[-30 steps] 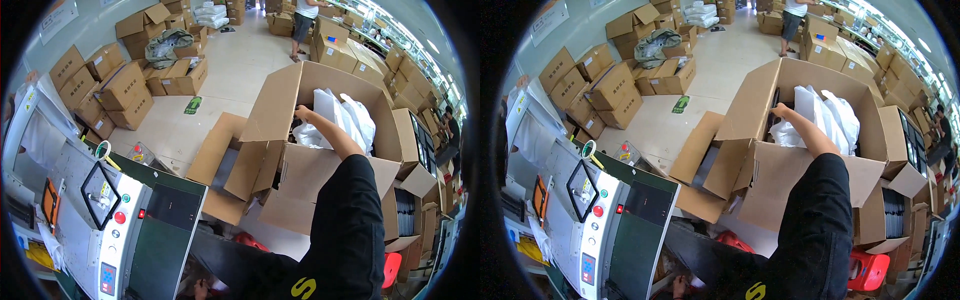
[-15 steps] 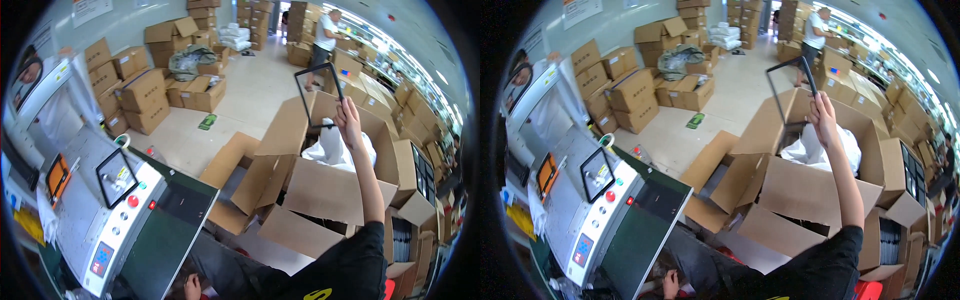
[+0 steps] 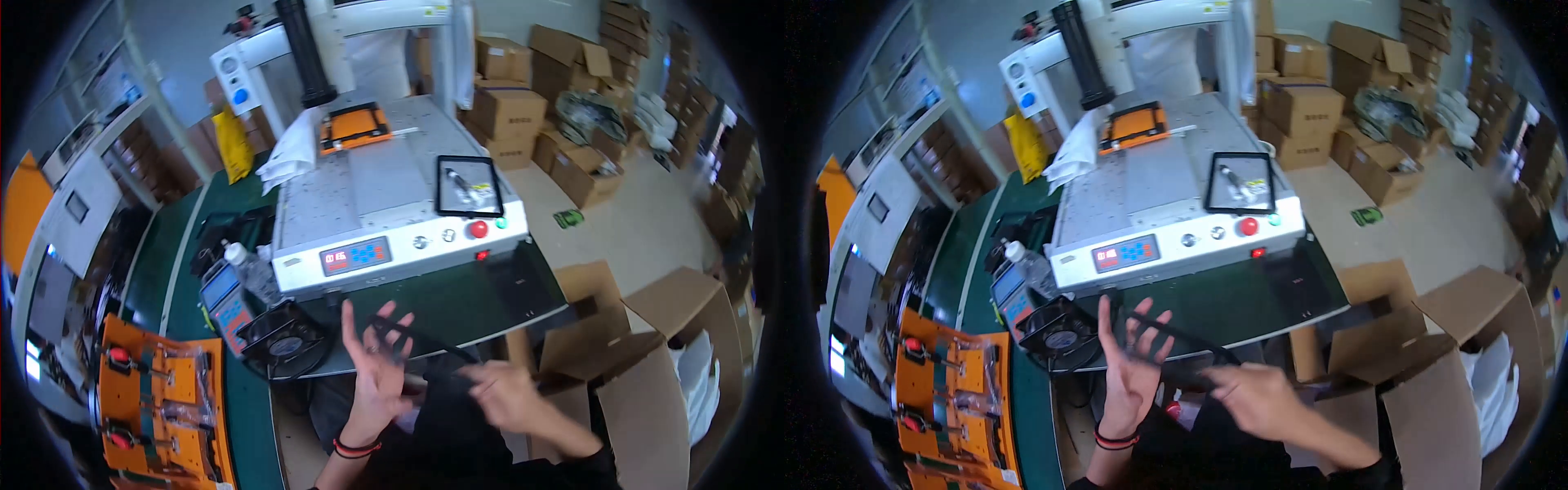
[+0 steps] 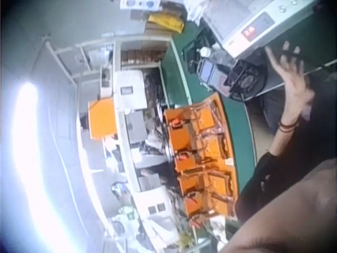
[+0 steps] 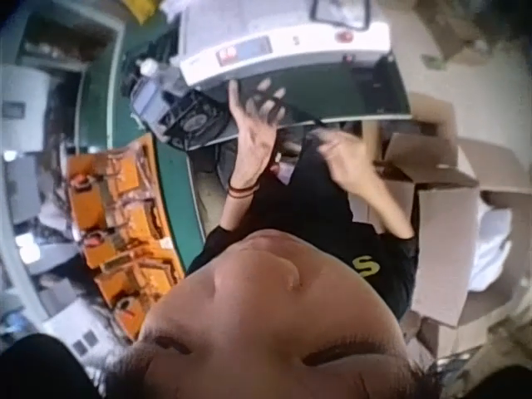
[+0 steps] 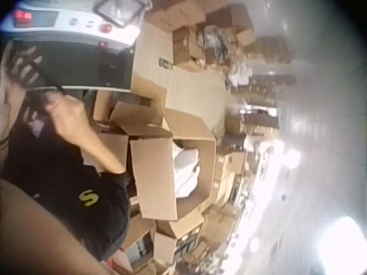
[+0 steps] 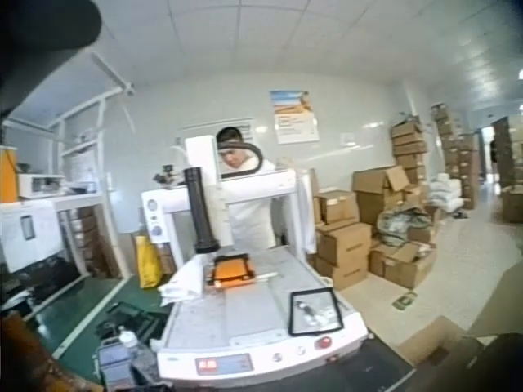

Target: Assemble tablet frames and test components using a manual press machine.

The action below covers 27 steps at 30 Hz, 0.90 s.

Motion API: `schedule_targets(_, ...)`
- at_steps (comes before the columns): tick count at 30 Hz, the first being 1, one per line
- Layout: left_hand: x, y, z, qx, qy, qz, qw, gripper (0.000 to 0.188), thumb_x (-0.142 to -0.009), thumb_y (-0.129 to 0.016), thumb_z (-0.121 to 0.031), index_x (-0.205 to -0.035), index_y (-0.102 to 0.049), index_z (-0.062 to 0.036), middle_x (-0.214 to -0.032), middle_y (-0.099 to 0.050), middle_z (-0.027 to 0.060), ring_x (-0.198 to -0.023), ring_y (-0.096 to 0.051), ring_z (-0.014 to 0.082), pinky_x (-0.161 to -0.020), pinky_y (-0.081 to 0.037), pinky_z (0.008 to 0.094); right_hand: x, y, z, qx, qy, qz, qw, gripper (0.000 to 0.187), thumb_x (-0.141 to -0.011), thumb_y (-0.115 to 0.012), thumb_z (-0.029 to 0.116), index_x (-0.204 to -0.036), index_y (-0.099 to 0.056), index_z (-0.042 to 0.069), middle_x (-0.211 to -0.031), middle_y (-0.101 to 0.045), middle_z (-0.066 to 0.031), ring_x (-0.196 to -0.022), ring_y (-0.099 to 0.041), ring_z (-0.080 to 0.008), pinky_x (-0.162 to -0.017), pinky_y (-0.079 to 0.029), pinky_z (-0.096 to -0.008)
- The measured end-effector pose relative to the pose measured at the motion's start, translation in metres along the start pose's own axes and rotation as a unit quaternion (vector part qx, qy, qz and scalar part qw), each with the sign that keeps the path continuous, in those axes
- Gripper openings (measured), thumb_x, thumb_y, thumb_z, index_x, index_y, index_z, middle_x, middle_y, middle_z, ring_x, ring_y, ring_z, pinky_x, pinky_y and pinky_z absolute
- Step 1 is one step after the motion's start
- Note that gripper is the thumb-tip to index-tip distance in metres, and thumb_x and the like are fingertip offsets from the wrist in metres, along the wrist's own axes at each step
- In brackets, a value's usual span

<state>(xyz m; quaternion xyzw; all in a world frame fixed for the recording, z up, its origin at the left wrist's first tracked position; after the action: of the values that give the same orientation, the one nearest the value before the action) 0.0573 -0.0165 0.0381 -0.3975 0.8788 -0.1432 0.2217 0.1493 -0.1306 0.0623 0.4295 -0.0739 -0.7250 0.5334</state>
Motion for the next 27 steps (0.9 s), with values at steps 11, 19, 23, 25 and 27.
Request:
schedule_targets(11, 0.029, 0.104, -0.031, 0.118, -0.094, -0.185, 0.971, 0.107, -0.062, -0.068, -0.063, -0.143, -0.008, -0.0282, -0.130, -0.031, 0.0165, -0.113, -0.042, 0.0344, -0.100, -0.029, 0.0617, -0.017, -0.079, 0.012, -0.062, 0.019, 0.073, 0.995, 0.036, -0.085, -0.056, 0.032, -0.115, -0.060, 0.013, -0.096, -0.049, -0.0062, -0.083, -0.044, -0.0211, -0.075, -0.030, -0.0346)
schedule_targets(19, 0.016, 0.085, -0.012, 0.130, -0.071, -0.102, 0.984, 0.100, -0.067, -0.061, -0.069, -0.143, -0.008, -0.0292, -0.138, -0.023, 0.0236, -0.124, -0.033, 0.0439, -0.101, -0.027, 0.0618, 0.004, -0.086, -0.020, -0.348, -0.111, 0.039, 0.930, 0.027, -0.081, -0.061, 0.000, -0.108, -0.062, 0.001, -0.084, -0.055, -0.0077, -0.069, -0.051, -0.0142, -0.064, -0.043, -0.0263)
schedule_targets(23, 0.010, 0.080, -0.010, 0.137, -0.016, -0.088, 0.986, 0.111, -0.064, -0.071, -0.060, -0.142, 0.004, -0.0332, -0.143, -0.012, 0.0237, -0.130, -0.022, 0.0451, -0.103, -0.028, 0.0570, 0.011, -0.096, -0.032, -0.440, -0.176, 0.041, 0.879, 0.024, -0.083, -0.060, 0.000, -0.107, -0.062, -0.001, -0.084, -0.056, -0.0058, -0.071, -0.053, -0.0114, -0.063, -0.044, -0.0229)
schedule_targets(25, 0.009, 0.079, -0.008, 0.140, -0.006, -0.075, 0.987, 0.112, -0.063, -0.070, -0.062, -0.142, 0.004, -0.0335, -0.143, -0.011, 0.0236, -0.130, -0.023, 0.0454, -0.103, -0.028, 0.0569, 0.012, -0.089, -0.041, -0.431, -0.198, 0.004, 0.880, 0.020, -0.081, -0.063, 0.003, -0.100, -0.065, -0.002, -0.080, -0.058, -0.0062, -0.065, -0.043, -0.0099, -0.060, -0.038, -0.0231)
schedule_targets(27, 0.009, 0.073, -0.005, 0.141, -0.019, -0.006, 0.990, 0.100, -0.072, -0.059, -0.065, -0.142, 0.004, -0.0308, -0.144, -0.014, 0.0231, -0.130, -0.025, 0.0430, -0.103, -0.029, 0.0531, 0.008, -0.075, -0.047, -0.375, -0.187, -0.035, 0.907, 0.015, -0.079, -0.064, 0.002, -0.093, -0.067, -0.002, -0.077, -0.058, -0.0065, -0.063, -0.043, -0.0088, -0.058, -0.040, -0.0217)
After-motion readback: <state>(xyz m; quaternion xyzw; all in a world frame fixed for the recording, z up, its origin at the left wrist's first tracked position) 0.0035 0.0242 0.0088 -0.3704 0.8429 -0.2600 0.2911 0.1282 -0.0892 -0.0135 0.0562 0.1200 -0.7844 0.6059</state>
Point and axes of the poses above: each hand's wrist, its own x-axis away from the middle knuckle, its own y-axis out of the back of the hand, z = x × y, the point moved 10 cm from there along -x, towards the middle knuckle
